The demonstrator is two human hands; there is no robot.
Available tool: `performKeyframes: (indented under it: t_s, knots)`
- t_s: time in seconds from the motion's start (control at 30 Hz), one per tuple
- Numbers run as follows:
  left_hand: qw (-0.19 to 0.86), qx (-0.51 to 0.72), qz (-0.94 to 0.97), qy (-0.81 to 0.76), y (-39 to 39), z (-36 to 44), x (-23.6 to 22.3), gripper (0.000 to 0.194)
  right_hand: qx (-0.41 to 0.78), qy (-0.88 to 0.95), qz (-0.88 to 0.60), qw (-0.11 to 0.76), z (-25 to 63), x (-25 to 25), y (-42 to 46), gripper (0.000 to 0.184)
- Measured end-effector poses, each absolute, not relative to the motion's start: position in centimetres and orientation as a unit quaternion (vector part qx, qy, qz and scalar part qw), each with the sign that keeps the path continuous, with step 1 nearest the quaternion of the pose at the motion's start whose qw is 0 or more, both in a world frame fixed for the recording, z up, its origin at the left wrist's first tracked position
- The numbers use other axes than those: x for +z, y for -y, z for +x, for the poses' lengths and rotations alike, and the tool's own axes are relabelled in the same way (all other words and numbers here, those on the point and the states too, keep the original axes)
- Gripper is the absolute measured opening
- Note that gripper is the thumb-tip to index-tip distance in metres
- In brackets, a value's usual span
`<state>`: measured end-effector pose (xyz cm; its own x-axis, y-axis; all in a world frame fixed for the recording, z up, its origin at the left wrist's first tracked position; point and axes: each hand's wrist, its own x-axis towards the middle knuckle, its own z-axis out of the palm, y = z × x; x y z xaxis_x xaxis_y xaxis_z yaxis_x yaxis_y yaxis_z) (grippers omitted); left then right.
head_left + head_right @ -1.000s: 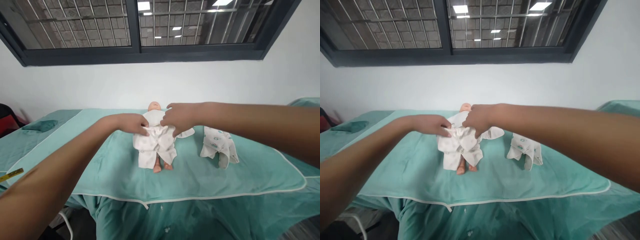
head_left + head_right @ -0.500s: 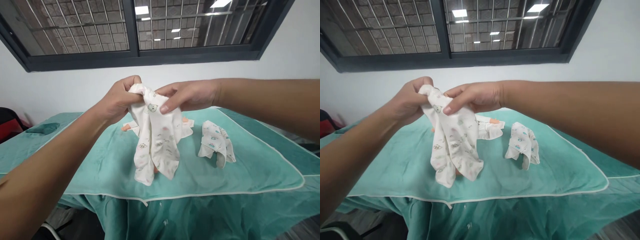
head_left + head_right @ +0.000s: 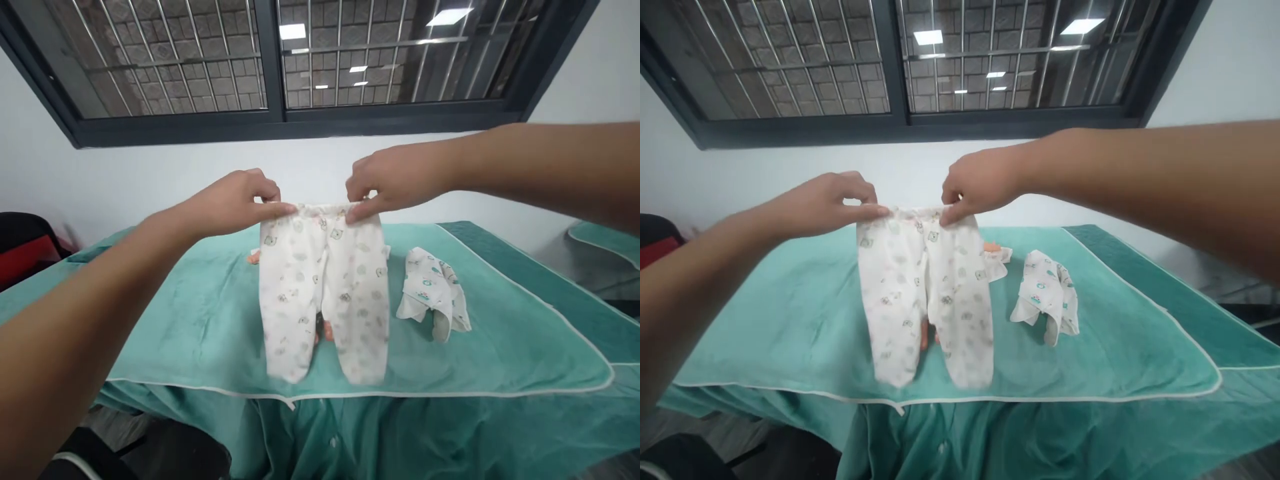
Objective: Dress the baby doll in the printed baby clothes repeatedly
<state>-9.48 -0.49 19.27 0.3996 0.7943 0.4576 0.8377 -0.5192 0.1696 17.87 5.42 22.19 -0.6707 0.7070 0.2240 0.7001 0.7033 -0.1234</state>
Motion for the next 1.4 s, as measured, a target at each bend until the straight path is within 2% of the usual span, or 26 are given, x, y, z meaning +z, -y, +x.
performKeyframes:
  t_s: [0.1,0.23,0.33,0.4,0.5,0.57,0.63,0.7,0.73,0.87,1.0,1.17,1.3,1.4]
  knots:
    - [0.060,-0.300,-0.807,0.505,-0.1,-9.4,18.4,0.036,0.044,0.905,-0.397,0.148,18.4,22.2,-5.4,0.049]
    - [-0.005,-0.425,-0.710,0.561,-0.7,-8.4,17.8,0.032,0.165,0.866,-0.423,0.209,17.4,22.6,-3.7,0.039]
    - [-0.060,-0.517,-0.679,0.518,-0.6,-6.6,17.9,0.022,0.272,0.825,-0.403,0.289,15.5,22.5,-2.3,0.040]
    - [-0.099,-0.550,-0.699,0.447,-0.3,-5.5,18.2,0.023,0.339,0.806,-0.364,0.320,14.1,22.5,-1.5,0.041]
    - [-0.144,-0.558,-0.748,0.329,-0.3,-4.8,18.2,0.040,0.401,0.795,-0.307,0.336,12.6,22.5,-1.0,0.040]
    - [-0.153,-0.575,-0.756,0.274,-0.5,-4.9,17.4,0.057,0.412,0.778,-0.303,0.365,11.8,22.3,-1.2,0.028]
    - [-0.157,-0.603,-0.734,0.271,-0.9,-5.1,15.7,0.073,0.425,0.745,-0.309,0.412,11.0,21.9,-1.7,0.015]
    - [-0.179,-0.611,-0.700,0.324,-1.2,-5.1,13.4,0.079,0.454,0.705,-0.293,0.459,10.1,21.4,-2.5,0.015]
    - [-0.200,-0.600,-0.684,0.363,-1.2,-5.0,12.0,0.074,0.471,0.686,-0.278,0.480,9.6,21.1,-3.0,0.016]
    - [-0.279,-0.552,-0.605,0.502,-0.7,-5.8,6.7,0.034,0.509,0.629,-0.255,0.529,8.0,18.7,-5.6,0.016]
    - [-0.315,-0.645,-0.435,0.544,0.2,-8.5,3.4,0.032,0.535,0.585,-0.334,0.510,6.8,13.2,-9.0,0.019]
    - [-0.339,-0.713,-0.293,0.540,0.1,-11.5,1.7,0.043,0.617,0.602,-0.356,0.360,4.2,5.0,-11.4,0.021]
    - [-0.369,-0.682,-0.269,0.572,-1.0,-12.1,-1.0,0.040,0.606,0.661,-0.360,0.257,2.3,1.2,-12.6,0.022]
    - [-0.425,-0.583,-0.312,0.618,-1.9,-12.1,-3.5,0.034,0.535,0.725,-0.360,0.242,2.6,0.3,-14.2,0.022]
